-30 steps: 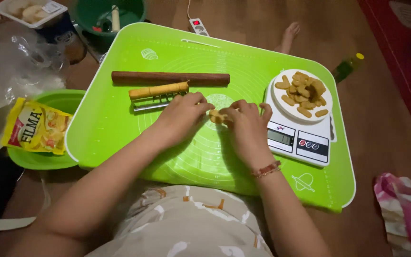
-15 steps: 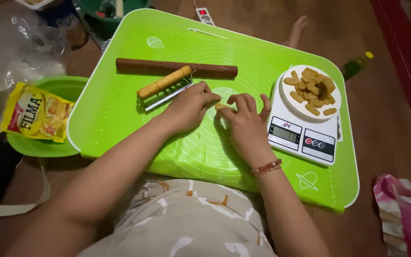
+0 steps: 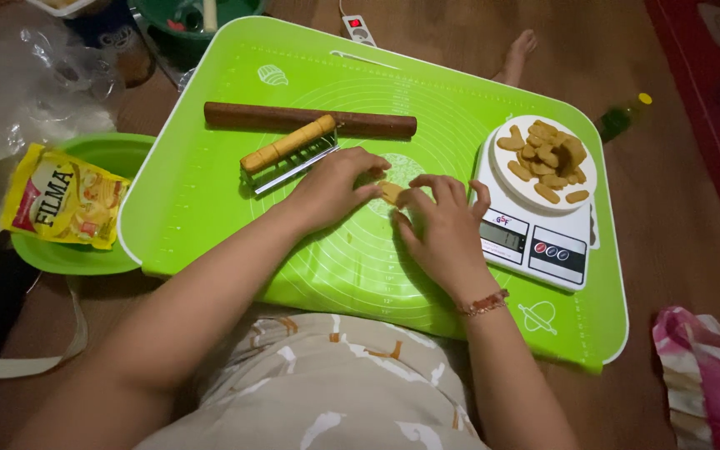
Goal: Cutting, shaping, and weighing small pieces of dough on a digital scale.
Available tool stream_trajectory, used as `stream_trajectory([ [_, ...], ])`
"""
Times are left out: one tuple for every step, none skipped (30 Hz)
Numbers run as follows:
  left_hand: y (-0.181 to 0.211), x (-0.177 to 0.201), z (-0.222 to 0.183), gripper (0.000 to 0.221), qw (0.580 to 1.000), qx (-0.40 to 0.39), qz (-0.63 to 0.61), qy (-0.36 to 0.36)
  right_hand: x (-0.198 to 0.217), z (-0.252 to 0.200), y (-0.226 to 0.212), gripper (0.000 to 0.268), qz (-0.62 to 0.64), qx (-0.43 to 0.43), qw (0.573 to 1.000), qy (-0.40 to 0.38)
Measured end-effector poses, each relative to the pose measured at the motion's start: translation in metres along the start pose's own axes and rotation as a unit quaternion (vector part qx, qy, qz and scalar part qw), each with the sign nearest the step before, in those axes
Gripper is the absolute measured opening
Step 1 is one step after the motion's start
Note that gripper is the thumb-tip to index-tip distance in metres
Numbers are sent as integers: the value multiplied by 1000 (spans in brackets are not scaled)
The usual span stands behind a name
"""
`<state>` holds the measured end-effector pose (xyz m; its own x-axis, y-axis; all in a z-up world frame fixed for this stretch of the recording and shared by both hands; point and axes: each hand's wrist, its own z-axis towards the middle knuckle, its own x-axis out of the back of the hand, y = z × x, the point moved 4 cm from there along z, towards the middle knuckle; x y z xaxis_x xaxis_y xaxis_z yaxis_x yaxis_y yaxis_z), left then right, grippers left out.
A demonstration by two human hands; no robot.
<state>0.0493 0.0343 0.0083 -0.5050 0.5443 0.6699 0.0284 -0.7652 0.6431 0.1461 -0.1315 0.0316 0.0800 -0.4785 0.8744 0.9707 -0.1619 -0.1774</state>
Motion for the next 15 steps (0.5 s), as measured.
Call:
stream_trajectory([
  [-1, -1, 0, 37, 1000, 2, 1, 15, -1, 2, -2, 21, 0, 10, 1000, 2],
  [-1, -1, 1, 37, 1000, 1, 2, 14, -1, 4, -4, 21, 1, 10, 1000, 3],
  [-1, 0, 2, 38, 1000, 1, 3, 23, -1, 7, -8, 26, -10, 23, 1000, 0],
  [-1, 0, 2, 39, 999, 1, 3, 32, -1, 9, -11, 31, -22, 36, 999, -3],
  [0, 0, 3, 39, 999, 1, 4, 31, -1, 10, -12, 31, -22, 35, 999, -3],
  [1, 0, 4, 39, 999, 3, 7, 36, -2, 11, -13, 28, -31, 42, 999, 2],
  [2, 1, 4, 40, 999, 5, 11, 41, -2, 12, -14, 25, -41, 49, 998, 6],
  [2, 0, 6, 40, 999, 5, 10, 41, -2, 13, -15, 25, -41, 49, 998, 5],
  [1, 0, 7, 40, 999, 19, 0, 39, -3, 14, -16, 23, -46, 51, 998, 2],
  [-1, -1, 8, 41, 999, 32, -10, 37, -4, 15, -16, 22, -50, 54, 997, -2],
  [-2, -2, 9, 41, 999, 33, -11, 38, -5, 15, -16, 22, -50, 54, 997, -3],
  [-3, -3, 10, 40, 998, 37, -16, 43, -7, 14, -16, 22, -49, 46, 998, -6],
  [-4, -4, 11, 39, 998, 41, -22, 48, -8, 14, -15, 23, -48, 39, 998, -10],
  [-4, -3, 11, 39, 998, 42, -22, 49, -9, 14, -15, 23, -48, 40, 998, -11],
  [-4, -3, 12, 37, 997, 49, -32, 49, -9, 14, -15, 27, -61, 35, 997, -19],
])
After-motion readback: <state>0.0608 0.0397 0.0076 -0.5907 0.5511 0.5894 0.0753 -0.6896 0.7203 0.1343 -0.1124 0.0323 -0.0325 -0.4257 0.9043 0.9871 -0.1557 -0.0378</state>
